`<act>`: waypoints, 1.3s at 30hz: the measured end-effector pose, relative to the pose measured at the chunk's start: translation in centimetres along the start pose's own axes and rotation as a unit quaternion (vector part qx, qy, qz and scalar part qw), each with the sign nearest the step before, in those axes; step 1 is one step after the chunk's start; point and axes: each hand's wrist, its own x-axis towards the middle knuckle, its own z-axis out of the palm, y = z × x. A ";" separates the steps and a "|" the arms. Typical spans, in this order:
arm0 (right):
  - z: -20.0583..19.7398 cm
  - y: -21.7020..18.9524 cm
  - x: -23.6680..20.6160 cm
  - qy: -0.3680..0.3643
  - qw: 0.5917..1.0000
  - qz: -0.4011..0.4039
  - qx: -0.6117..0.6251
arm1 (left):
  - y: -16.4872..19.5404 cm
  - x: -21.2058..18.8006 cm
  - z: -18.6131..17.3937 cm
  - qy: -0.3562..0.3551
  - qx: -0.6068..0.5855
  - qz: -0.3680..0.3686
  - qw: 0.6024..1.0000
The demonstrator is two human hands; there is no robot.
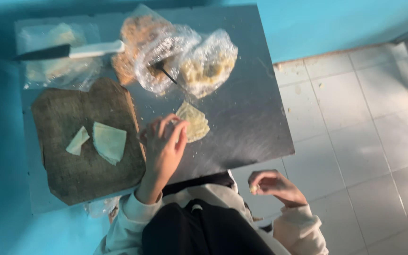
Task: The person sits at a small table folding filled pastry wrappers. They take thin square wrappers, spoon filling from a plastic bag onto a wrapper using a spoon, then fold and press the wrapper closed, adding finished folded pastries to a stack on the table.
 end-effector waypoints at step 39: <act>2.2 4.1 16.2 0.299 0.942 -0.047 0.148 | 0.0 -0.6 -0.8 -0.022 0.010 0.015 1.000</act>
